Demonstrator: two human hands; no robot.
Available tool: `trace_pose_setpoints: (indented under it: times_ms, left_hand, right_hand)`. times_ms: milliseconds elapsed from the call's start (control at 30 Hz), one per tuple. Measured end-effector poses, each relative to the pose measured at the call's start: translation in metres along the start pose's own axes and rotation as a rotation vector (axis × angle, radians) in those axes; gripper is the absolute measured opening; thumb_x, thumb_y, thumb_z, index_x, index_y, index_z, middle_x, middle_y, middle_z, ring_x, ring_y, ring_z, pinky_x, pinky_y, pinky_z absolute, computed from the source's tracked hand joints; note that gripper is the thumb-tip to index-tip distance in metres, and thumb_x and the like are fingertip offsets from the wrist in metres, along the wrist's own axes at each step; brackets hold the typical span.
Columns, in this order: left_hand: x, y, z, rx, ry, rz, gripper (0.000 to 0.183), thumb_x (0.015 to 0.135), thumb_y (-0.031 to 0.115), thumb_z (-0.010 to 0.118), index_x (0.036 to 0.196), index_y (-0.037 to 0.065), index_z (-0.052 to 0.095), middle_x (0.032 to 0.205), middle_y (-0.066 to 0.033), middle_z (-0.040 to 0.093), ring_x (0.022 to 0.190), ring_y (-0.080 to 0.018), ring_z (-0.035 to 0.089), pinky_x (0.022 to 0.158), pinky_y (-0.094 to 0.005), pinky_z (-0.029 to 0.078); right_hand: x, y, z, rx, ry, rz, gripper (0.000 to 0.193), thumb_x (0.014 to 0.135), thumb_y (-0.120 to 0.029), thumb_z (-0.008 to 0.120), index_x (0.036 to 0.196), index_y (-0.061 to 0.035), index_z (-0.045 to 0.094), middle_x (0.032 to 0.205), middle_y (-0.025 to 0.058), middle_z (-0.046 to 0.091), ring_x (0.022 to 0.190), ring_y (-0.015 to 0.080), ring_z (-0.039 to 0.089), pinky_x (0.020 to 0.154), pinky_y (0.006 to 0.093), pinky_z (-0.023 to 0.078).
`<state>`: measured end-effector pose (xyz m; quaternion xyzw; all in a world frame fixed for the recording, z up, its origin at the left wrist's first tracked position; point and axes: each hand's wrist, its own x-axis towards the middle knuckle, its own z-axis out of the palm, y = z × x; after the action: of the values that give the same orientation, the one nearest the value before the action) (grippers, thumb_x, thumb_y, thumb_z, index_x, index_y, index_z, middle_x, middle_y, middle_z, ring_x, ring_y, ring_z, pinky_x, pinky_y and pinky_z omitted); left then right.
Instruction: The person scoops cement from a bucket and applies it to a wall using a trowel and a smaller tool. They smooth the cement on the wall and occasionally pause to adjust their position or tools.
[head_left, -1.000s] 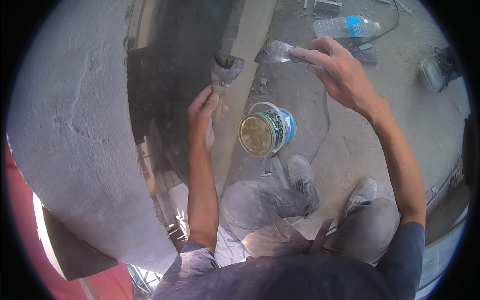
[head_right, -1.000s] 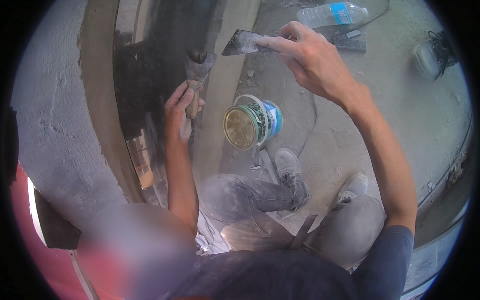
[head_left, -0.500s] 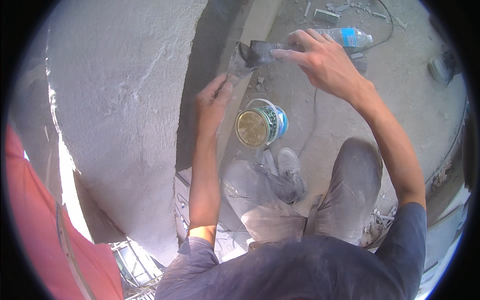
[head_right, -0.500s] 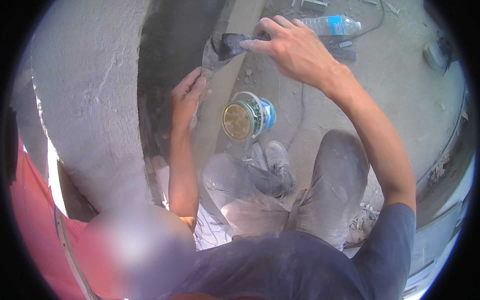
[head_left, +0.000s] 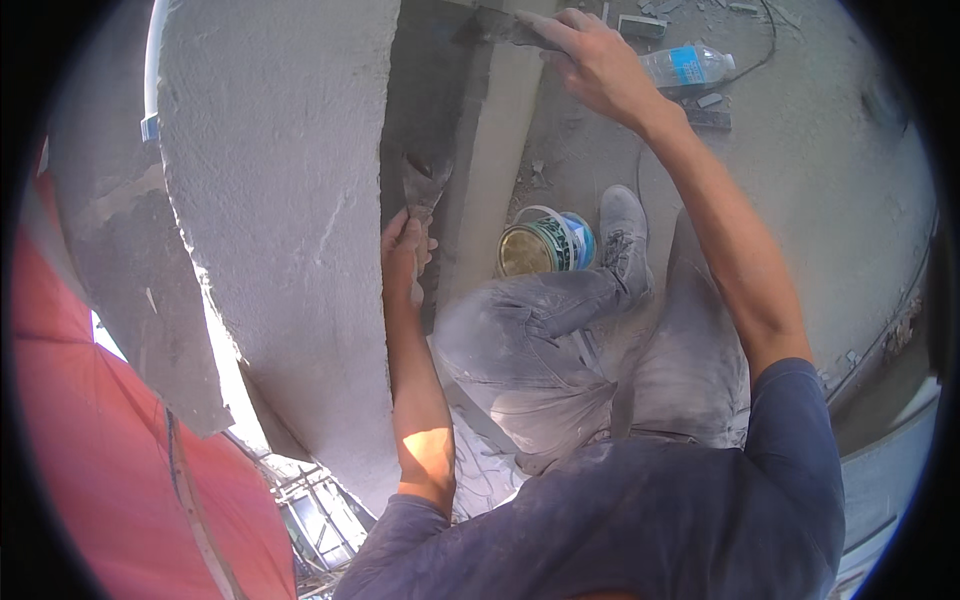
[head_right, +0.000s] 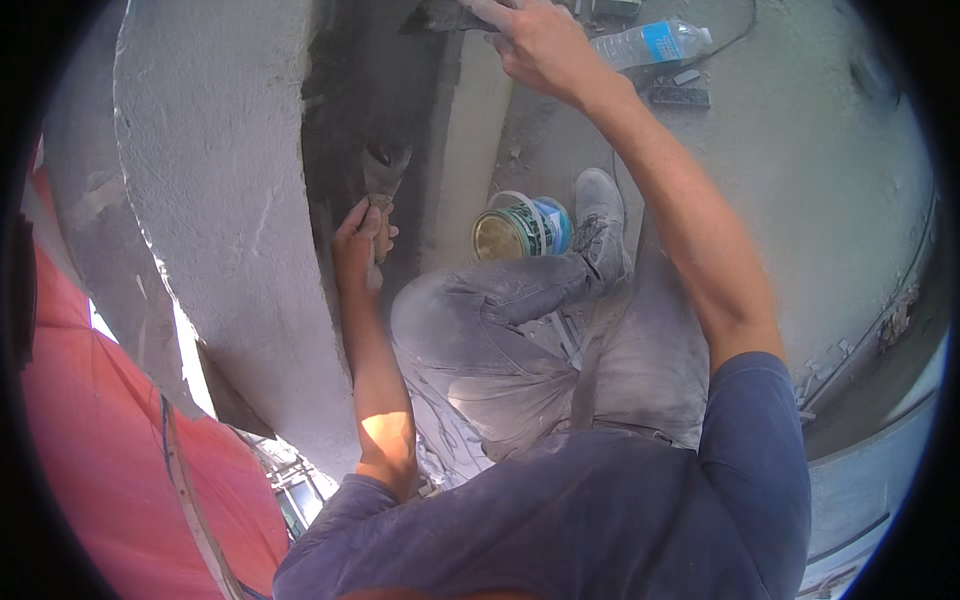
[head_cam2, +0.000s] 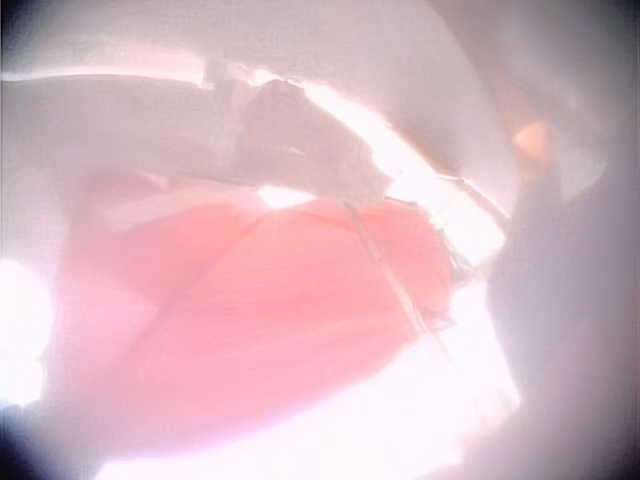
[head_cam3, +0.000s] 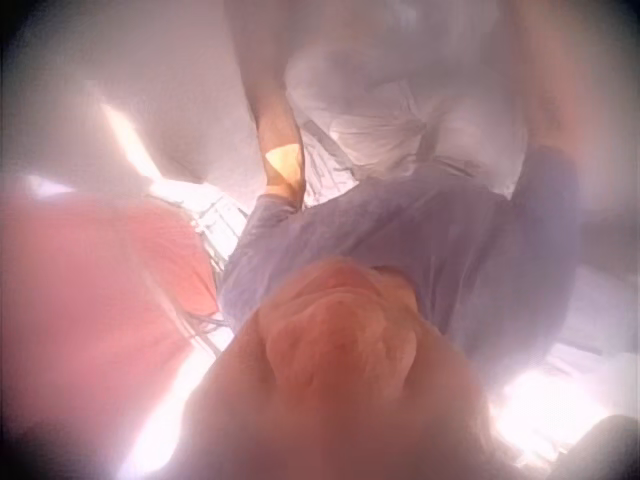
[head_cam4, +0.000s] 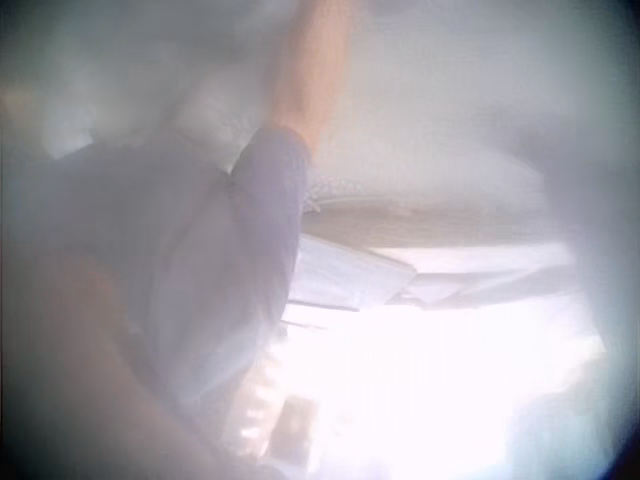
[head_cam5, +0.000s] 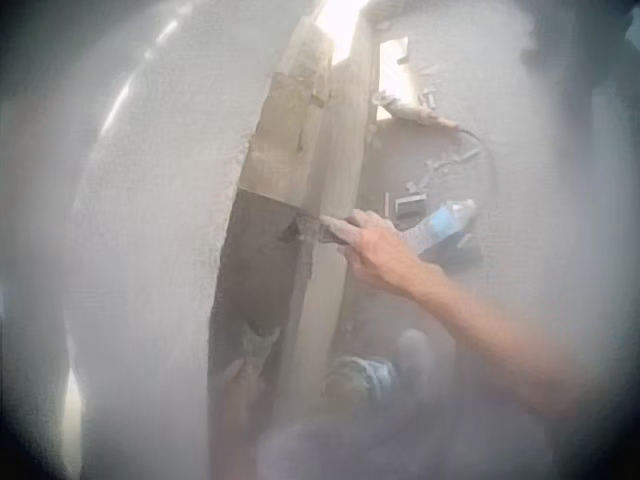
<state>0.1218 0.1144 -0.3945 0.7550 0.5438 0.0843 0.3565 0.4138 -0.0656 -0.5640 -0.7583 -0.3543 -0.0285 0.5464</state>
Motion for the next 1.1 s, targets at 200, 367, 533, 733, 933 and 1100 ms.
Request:
trace_pose_setpoints:
  times_ms: [200, 367, 533, 733, 933, 1100]
  left_hand:
    - [0.022, 0.0, 0.008, 0.008, 0.082, 0.079, 0.041, 0.112, 0.017, 0.063, 0.15, 0.0, 0.066, 0.127, -0.0087, 0.076, 0.093, -0.0168, 0.069, 0.082, -0.0308, 0.054]
    - [0.031, -0.014, 0.003, -0.121, 0.125, 0.191, 0.042, 0.113, 0.021, 0.064, 0.15, 0.0, 0.062, 0.131, -0.0089, 0.071, 0.104, -0.0187, 0.067, 0.091, -0.0341, 0.054]
    - [0.047, -0.041, -0.012, -0.312, 0.152, 0.188, 0.05, 0.113, 0.026, 0.067, 0.156, 0.002, 0.055, 0.139, -0.0085, 0.064, 0.124, -0.0203, 0.061, 0.104, -0.038, 0.05]
    - [0.055, -0.054, -0.021, -0.413, 0.057, 0.075, 0.048, 0.115, 0.021, 0.063, 0.158, 0.002, 0.053, 0.143, -0.0091, 0.06, 0.125, -0.0194, 0.059, 0.105, -0.0381, 0.051]
    - [0.057, -0.053, -0.016, -0.386, 0.193, 0.017, 0.045, 0.116, 0.018, 0.06, 0.156, -0.001, 0.053, 0.139, -0.0089, 0.062, 0.111, -0.0188, 0.061, 0.099, -0.0369, 0.052]
    - [0.063, -0.058, -0.02, -0.28, 0.123, 0.056, 0.045, 0.111, 0.025, 0.067, 0.149, 0.002, 0.056, 0.132, -0.0087, 0.065, 0.107, -0.021, 0.064, 0.092, -0.0371, 0.053]
  right_hand:
    - [0.027, 0.006, 0.133, 0.15, 0.177, 0.131, 0.053, 0.1, -0.013, 0.069, 0.15, -0.0272, 0.064, 0.135, 0.0005, 0.071, 0.128, 0.0292, 0.065, 0.106, 0.0526, 0.048]
    - [0.096, -0.013, 0.206, 0.38, 0.197, 0.062, 0.063, 0.093, -0.001, 0.067, 0.149, -0.0289, 0.06, 0.135, 0.0005, 0.07, 0.133, 0.0271, 0.064, 0.11, 0.0555, 0.047]
    - [0.152, -0.045, 0.246, 0.482, 0.189, -0.093, 0.056, 0.097, 0.002, 0.064, 0.144, -0.0283, 0.063, 0.134, -0.0009, 0.07, 0.137, 0.0275, 0.063, 0.12, 0.0541, 0.044]
    - [0.188, -0.054, 0.288, 0.444, 0.17, -0.156, 0.059, 0.098, -0.001, 0.067, 0.149, -0.0303, 0.059, 0.129, 0.0005, 0.068, 0.136, 0.0264, 0.063, 0.126, 0.0627, 0.039]
    - [0.217, -0.063, 0.299, 0.457, 0.308, -0.258, 0.05, 0.098, -0.001, 0.067, 0.141, -0.0278, 0.065, 0.133, -0.0014, 0.069, 0.135, 0.025, 0.062, 0.124, 0.0523, 0.044]
    - [0.232, -0.059, 0.3, 0.416, 0.333, -0.308, 0.051, 0.097, -0.002, 0.068, 0.141, -0.0269, 0.071, 0.132, 0.0009, 0.07, 0.133, 0.025, 0.062, 0.118, 0.048, 0.049]
